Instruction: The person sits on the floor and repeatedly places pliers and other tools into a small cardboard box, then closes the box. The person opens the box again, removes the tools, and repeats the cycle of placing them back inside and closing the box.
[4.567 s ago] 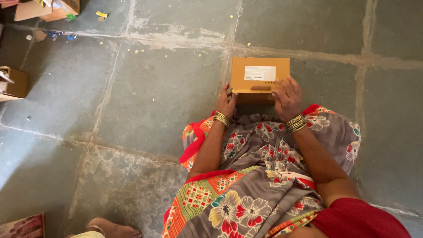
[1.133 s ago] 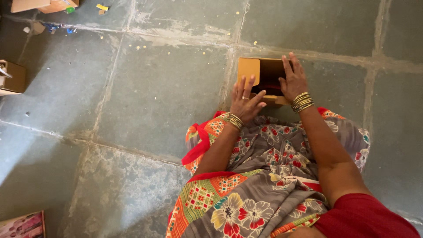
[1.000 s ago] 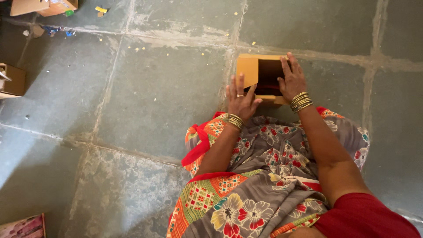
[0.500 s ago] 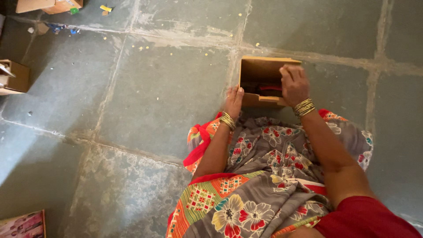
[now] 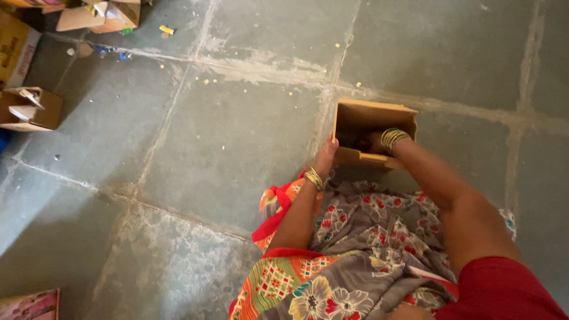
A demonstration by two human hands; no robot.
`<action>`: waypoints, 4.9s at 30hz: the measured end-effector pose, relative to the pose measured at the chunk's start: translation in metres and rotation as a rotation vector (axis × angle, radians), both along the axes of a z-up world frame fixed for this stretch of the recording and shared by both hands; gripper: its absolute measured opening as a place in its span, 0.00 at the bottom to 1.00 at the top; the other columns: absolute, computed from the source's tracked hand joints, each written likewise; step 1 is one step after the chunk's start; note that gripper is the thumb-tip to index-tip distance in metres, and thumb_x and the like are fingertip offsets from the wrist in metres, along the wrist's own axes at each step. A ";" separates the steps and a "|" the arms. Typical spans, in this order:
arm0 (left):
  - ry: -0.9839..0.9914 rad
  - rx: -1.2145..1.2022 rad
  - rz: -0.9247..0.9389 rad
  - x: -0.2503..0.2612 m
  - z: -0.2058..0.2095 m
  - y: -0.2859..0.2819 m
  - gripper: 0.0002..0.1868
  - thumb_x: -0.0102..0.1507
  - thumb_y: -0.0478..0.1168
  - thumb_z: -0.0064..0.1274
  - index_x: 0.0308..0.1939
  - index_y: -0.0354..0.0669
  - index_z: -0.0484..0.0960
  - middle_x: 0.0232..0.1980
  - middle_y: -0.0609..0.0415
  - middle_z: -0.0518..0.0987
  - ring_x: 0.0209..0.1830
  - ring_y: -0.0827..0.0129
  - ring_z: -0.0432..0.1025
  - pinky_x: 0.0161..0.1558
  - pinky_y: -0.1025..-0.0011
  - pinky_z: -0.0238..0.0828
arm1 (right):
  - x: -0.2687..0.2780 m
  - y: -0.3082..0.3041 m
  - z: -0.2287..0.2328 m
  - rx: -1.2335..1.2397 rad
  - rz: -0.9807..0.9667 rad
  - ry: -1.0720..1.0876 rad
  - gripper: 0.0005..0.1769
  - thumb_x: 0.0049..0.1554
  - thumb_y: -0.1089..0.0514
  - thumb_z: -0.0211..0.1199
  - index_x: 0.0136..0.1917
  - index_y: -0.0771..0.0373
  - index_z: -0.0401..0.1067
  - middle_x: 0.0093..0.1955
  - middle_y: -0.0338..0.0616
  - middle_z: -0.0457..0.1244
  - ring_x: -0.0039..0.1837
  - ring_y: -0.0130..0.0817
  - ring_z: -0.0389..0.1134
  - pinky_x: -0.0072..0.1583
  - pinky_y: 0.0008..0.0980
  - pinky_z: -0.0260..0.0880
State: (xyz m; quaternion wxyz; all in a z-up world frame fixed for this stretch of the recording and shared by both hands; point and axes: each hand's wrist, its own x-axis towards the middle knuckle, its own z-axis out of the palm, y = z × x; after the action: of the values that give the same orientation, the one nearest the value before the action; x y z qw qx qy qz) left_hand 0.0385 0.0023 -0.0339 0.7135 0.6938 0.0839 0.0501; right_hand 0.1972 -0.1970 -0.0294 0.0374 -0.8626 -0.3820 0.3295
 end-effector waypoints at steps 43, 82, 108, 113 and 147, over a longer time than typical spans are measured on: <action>0.087 -0.062 0.034 0.000 -0.014 0.004 0.40 0.69 0.62 0.45 0.78 0.43 0.63 0.63 0.53 0.75 0.60 0.70 0.68 0.57 0.70 0.67 | -0.057 -0.204 0.089 0.954 -1.129 -0.327 0.06 0.59 0.60 0.67 0.46 0.64 0.74 0.38 0.41 0.66 0.40 0.25 0.66 0.44 0.29 0.68; -0.050 -0.131 0.073 0.007 -0.016 0.000 0.36 0.72 0.57 0.53 0.76 0.37 0.66 0.57 0.51 0.78 0.57 0.69 0.72 0.58 0.72 0.71 | -0.029 -0.034 0.060 0.643 -0.246 -0.200 0.12 0.64 0.55 0.60 0.58 0.58 0.76 0.53 0.46 0.72 0.51 0.37 0.73 0.57 0.38 0.74; 0.209 -0.221 0.025 -0.004 0.036 -0.003 0.41 0.64 0.63 0.48 0.75 0.47 0.63 0.57 0.50 0.74 0.49 0.62 0.75 0.37 0.64 0.80 | -0.002 0.019 -0.037 -0.129 -0.194 -0.033 0.23 0.54 0.47 0.64 0.59 0.59 0.80 0.58 0.54 0.71 0.58 0.50 0.73 0.61 0.46 0.71; 0.219 -0.227 0.031 -0.005 0.033 -0.004 0.41 0.64 0.63 0.48 0.76 0.47 0.63 0.57 0.51 0.74 0.48 0.64 0.75 0.36 0.67 0.79 | -0.009 0.023 -0.037 -0.140 -0.164 0.005 0.22 0.55 0.48 0.63 0.59 0.58 0.80 0.58 0.54 0.71 0.58 0.49 0.73 0.61 0.45 0.71; 0.188 -0.211 0.024 -0.018 0.033 -0.004 0.43 0.65 0.65 0.46 0.77 0.47 0.54 0.58 0.43 0.73 0.43 0.54 0.78 0.32 0.64 0.79 | -0.049 -0.195 0.090 0.937 -1.052 -0.182 0.15 0.62 0.63 0.63 0.63 0.61 0.78 0.48 0.41 0.71 0.43 0.25 0.69 0.42 0.27 0.71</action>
State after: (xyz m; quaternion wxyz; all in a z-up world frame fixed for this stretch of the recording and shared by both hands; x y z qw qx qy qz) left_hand 0.0209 -0.0013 -0.0010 0.7710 0.6154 0.1632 -0.0157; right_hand 0.1478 -0.3920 0.0607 0.5263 -0.8501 -0.0179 -0.0047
